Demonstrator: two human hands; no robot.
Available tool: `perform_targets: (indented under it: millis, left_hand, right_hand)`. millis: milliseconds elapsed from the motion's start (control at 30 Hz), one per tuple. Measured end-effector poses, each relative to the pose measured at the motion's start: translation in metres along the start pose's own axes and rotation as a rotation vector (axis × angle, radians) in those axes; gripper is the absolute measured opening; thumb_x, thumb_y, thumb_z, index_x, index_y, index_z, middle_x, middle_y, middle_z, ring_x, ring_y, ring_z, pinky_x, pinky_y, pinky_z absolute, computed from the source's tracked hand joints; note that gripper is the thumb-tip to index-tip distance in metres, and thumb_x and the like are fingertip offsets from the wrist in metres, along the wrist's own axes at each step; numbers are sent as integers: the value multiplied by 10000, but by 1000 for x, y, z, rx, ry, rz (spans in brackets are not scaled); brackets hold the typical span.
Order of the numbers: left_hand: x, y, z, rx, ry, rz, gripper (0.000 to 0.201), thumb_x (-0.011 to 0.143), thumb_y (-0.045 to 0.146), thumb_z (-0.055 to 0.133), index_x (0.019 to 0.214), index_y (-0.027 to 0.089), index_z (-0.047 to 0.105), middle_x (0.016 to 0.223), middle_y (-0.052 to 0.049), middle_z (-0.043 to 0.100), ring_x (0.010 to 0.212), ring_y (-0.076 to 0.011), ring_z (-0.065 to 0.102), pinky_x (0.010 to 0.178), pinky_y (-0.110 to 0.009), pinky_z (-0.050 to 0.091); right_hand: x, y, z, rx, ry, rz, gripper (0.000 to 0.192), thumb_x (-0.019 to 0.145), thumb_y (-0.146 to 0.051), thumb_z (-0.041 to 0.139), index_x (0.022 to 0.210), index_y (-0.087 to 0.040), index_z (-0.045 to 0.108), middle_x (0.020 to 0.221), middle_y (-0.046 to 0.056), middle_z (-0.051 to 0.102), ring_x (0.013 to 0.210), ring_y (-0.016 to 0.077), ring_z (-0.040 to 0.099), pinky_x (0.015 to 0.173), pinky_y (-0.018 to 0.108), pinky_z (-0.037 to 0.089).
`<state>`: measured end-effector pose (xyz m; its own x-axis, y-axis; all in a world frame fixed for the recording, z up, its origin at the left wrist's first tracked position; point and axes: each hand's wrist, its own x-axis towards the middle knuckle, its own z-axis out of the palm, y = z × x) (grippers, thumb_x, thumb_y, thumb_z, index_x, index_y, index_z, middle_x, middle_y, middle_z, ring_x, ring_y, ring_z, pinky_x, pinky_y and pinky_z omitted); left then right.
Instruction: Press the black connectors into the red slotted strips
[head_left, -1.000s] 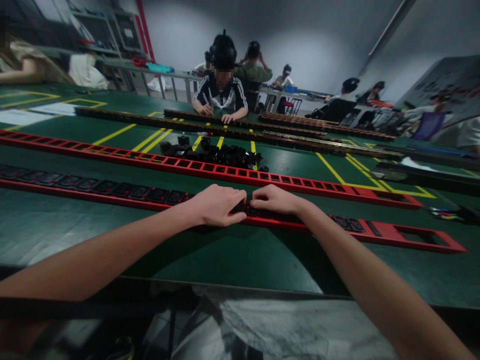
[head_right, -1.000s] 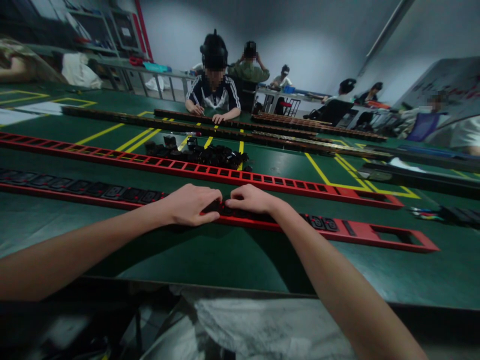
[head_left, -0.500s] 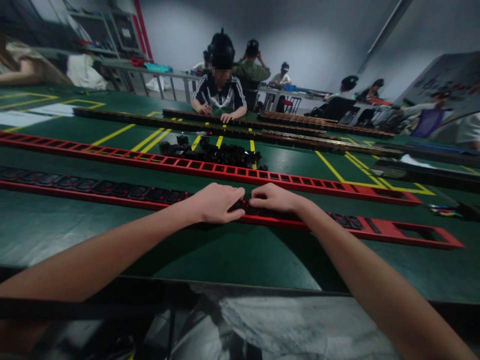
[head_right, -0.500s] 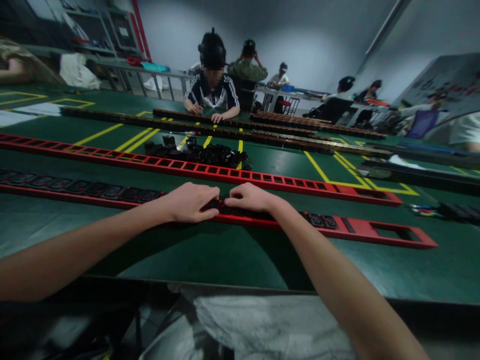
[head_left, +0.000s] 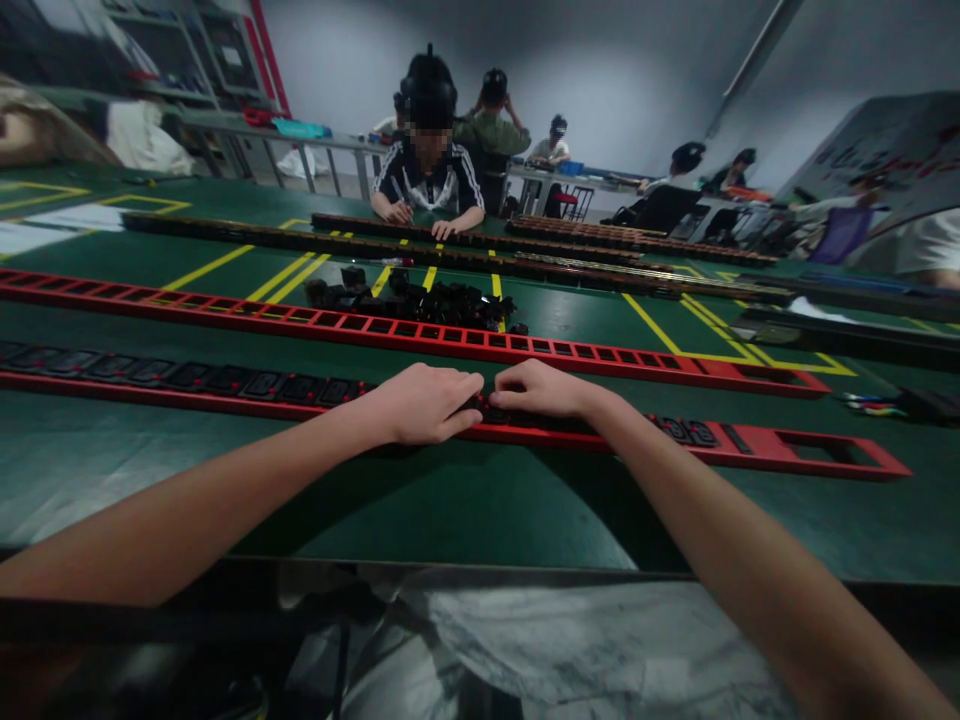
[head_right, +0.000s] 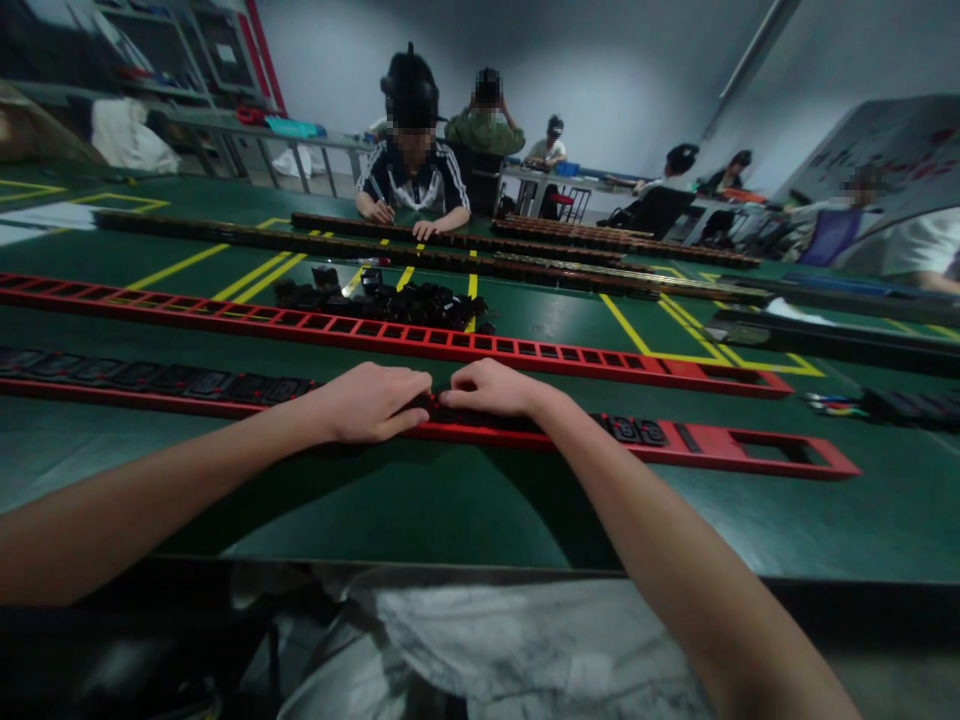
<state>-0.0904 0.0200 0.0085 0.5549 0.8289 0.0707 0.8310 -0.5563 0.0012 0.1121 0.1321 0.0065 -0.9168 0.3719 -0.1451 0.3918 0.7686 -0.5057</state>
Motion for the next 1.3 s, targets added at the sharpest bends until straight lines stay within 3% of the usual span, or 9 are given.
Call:
perform_targets:
  millis: [667,1300]
  left_hand:
    - [1,0,1,1,15,-18,296,926,466,430,974,183,500,954,-84,681,825,-246,655,627,-323,423]
    - [1,1,-1,-22,-11,11,326,951,458,402,1087,191,529,1004,-83,670,888,-238,645,687,-319,451]
  right_hand:
    - [0,-4,0,-17,8,31,411,895,-526,478,729,-163,575,665,-15,511,614,124,451,589,262,303]
    - [0,-3,-2,15,-12,6,374,872,-500,514,783,-154,625,715,5,571,646,140,493,607,268,346]
